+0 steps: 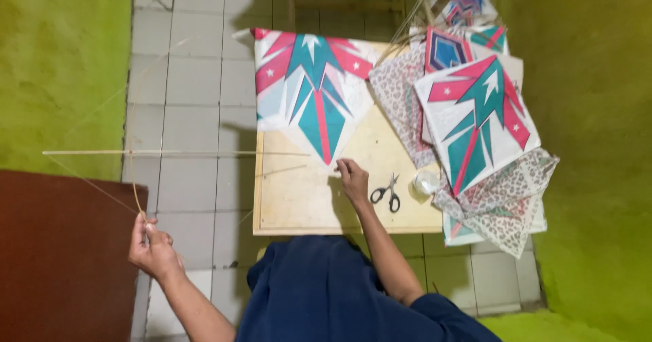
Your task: Assembling kites by gluing paper onto bamboo frames
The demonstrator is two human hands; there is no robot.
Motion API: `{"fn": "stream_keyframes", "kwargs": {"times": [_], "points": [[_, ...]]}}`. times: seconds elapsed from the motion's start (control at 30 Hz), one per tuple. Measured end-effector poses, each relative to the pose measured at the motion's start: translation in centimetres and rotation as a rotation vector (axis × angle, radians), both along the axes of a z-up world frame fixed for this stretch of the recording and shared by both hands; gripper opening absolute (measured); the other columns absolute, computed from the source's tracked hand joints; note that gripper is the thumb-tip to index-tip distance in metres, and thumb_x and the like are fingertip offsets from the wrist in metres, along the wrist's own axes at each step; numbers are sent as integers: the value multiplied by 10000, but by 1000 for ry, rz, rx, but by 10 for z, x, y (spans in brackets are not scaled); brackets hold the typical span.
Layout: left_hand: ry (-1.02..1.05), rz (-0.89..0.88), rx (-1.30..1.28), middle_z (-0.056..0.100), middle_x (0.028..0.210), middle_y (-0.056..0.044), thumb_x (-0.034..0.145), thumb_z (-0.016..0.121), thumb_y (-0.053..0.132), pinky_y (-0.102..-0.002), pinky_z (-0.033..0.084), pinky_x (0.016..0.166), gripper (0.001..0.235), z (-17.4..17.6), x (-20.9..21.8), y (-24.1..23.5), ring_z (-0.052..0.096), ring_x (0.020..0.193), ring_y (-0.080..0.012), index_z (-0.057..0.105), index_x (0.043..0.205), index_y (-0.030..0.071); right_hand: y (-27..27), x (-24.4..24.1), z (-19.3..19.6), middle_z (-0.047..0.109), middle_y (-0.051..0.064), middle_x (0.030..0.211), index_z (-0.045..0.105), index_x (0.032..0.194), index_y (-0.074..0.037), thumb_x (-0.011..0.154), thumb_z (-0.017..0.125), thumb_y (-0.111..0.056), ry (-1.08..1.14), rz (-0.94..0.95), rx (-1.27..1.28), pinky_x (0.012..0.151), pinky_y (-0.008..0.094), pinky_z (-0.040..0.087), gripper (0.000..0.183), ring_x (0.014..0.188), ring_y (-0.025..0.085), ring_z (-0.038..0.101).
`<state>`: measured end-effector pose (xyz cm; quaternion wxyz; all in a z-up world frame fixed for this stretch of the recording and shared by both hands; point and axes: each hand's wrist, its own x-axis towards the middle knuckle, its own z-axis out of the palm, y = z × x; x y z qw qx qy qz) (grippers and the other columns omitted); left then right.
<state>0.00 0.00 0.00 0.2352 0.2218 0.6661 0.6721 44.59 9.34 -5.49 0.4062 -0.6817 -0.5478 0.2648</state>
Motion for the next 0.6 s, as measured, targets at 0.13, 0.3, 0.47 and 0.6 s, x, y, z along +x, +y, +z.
{"fn": "stream_keyframes", "kwargs": {"times": [0.13,0.3,0.47,0.6], "points": [[15,-2,-115,637,1014,-71,1082,507,-35,-253,298,497,330,40,15,15,356,554,-82,664,1367,21,1,1,19,791,57,913,812,1026,-150,1026,412,-425,85,34,-208,872,371,513,485,962,202,691],[58,-34,-128,646,1013,-76,1082,514,-14,-246,331,493,333,48,29,29,371,549,-87,666,1377,15,-2,9,31,803,48,994,451,875,-146,1017,438,-452,211,-31,-219,936,404,402,338,1127,212,544],[46,-51,-111,650,1021,-84,1087,516,-26,-257,312,500,336,42,45,40,372,563,-94,654,1390,12,3,33,-9,753,64,855,820,1078,-171,1051,435,-294,-54,89,-123,778,332,505,404,842,208,720],[24,-49,-146,653,1032,-75,1075,502,-17,-247,321,505,338,49,58,40,381,576,-99,655,1374,17,9,33,-14,805,110,1059,814,1025,-93,1027,419,-303,-5,128,-157,874,354,549,448,1044,255,750]]}}
